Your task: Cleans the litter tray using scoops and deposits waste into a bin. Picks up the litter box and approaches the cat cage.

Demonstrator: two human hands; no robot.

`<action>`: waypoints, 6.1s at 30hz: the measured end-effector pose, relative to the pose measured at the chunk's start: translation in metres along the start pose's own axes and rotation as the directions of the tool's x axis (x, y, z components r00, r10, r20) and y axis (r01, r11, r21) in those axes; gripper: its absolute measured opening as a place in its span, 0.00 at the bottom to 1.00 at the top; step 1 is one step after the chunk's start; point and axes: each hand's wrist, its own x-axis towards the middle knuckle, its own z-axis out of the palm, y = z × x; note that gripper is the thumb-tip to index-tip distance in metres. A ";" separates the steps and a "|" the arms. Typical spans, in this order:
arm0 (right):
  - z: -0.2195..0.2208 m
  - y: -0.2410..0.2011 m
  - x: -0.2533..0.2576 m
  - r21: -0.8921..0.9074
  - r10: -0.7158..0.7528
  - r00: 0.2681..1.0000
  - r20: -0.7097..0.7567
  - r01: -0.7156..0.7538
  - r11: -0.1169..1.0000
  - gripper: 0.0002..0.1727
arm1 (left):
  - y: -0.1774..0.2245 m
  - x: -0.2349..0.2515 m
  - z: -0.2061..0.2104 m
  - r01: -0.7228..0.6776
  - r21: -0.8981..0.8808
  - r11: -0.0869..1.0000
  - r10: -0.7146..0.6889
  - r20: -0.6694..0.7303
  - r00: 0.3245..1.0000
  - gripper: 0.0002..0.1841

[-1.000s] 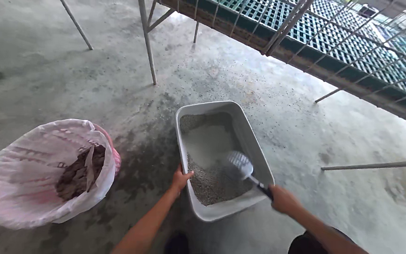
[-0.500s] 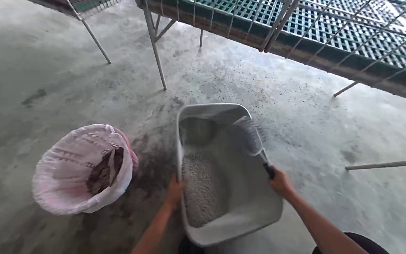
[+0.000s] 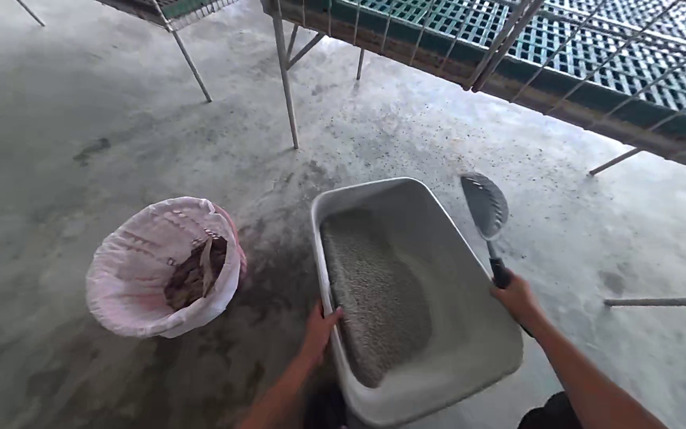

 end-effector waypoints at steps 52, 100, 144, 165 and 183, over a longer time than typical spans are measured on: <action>0.224 -0.239 -0.029 0.073 0.002 0.818 0.575 -0.053 0.996 0.34 | -0.029 0.051 -0.013 0.068 0.165 0.984 -0.087 0.111 0.990 0.43; 0.137 -0.203 0.014 -0.666 0.165 0.874 0.458 0.214 0.714 0.39 | -0.021 0.061 -0.004 0.124 0.154 0.980 -0.132 0.041 0.990 0.50; -0.009 -0.045 -0.010 -0.190 0.029 0.992 0.121 -0.006 0.982 0.31 | 0.024 0.018 -0.015 0.088 0.020 0.996 -0.086 -0.106 0.991 0.29; 0.002 -0.031 -0.077 -0.200 0.330 0.664 0.671 -0.266 0.943 0.24 | 0.017 0.064 -0.078 -0.050 0.167 0.985 0.077 -0.161 0.984 0.40; 0.114 -0.125 -0.001 0.298 -0.228 0.897 0.377 0.115 0.947 0.26 | 0.000 0.036 -0.080 -0.135 0.084 0.987 0.147 -0.152 0.977 0.39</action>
